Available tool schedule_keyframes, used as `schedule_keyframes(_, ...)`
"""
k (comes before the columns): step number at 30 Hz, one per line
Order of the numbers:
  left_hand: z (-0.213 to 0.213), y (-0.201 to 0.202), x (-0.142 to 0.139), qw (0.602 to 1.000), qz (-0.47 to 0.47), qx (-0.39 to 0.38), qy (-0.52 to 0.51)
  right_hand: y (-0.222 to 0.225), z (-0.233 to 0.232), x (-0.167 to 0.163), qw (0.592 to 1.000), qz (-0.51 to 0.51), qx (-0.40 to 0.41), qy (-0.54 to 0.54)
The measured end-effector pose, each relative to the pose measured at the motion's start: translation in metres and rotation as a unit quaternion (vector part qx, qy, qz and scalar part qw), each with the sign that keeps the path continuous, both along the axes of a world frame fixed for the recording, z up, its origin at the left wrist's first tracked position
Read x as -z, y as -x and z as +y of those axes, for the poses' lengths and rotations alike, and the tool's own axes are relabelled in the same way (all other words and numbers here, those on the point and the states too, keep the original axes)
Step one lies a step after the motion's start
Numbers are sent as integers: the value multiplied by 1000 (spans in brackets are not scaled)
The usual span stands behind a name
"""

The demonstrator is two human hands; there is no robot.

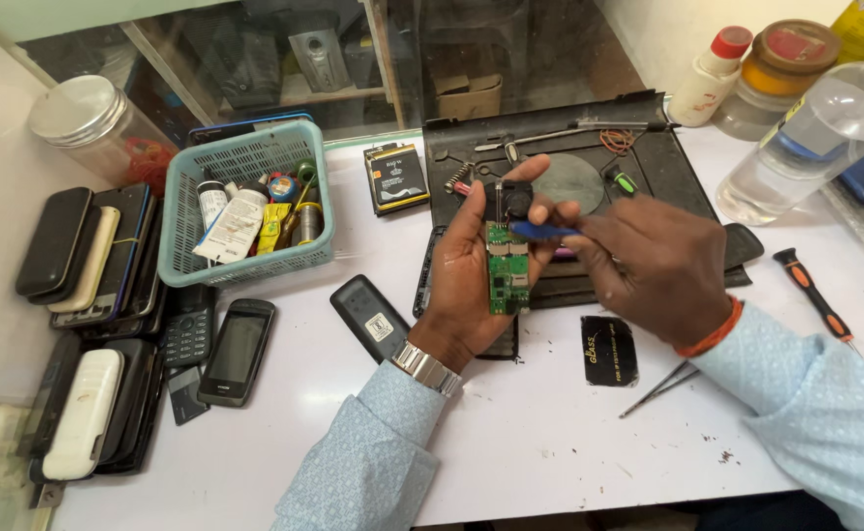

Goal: The person disassembles a mobile phone using a blue plastic pry tool, removes the screen and internal components, and cleans the circuit board with a spray bottle and brush. The person handles the phone casing, screen, and circuit board throughout the process.

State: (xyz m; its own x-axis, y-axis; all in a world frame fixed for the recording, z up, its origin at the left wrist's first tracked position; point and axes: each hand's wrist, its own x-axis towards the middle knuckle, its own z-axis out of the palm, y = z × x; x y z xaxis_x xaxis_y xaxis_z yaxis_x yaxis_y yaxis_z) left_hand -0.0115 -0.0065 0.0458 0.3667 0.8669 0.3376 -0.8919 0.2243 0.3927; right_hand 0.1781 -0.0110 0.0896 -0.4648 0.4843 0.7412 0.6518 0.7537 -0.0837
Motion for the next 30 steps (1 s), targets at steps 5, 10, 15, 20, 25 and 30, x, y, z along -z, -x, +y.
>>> schedule_keyframes(5,-2,0,-4,1000,11,4,-10,1,-8,4,998,42,-1,40)
schedule_keyframes(10,-3,2,-6,1000,22,-3,-14,0,-11,5,995,70,-13,72)
schedule_keyframes(15,-2,1,-5,1000,3,-4,6,-1,-12,3,995,29,-70,61)
schedule_keyframes(20,0,-1,-2,1000,10,-15,16,-2,-9,3,998,-4,-64,28)
schedule_keyframes(25,1,-2,1,1000,-7,15,15,-5,-2,-2,992,-50,-113,14)
schedule_keyframes(30,1,-4,4,999,43,25,18,-10,1,-9,987,-90,-133,-29)
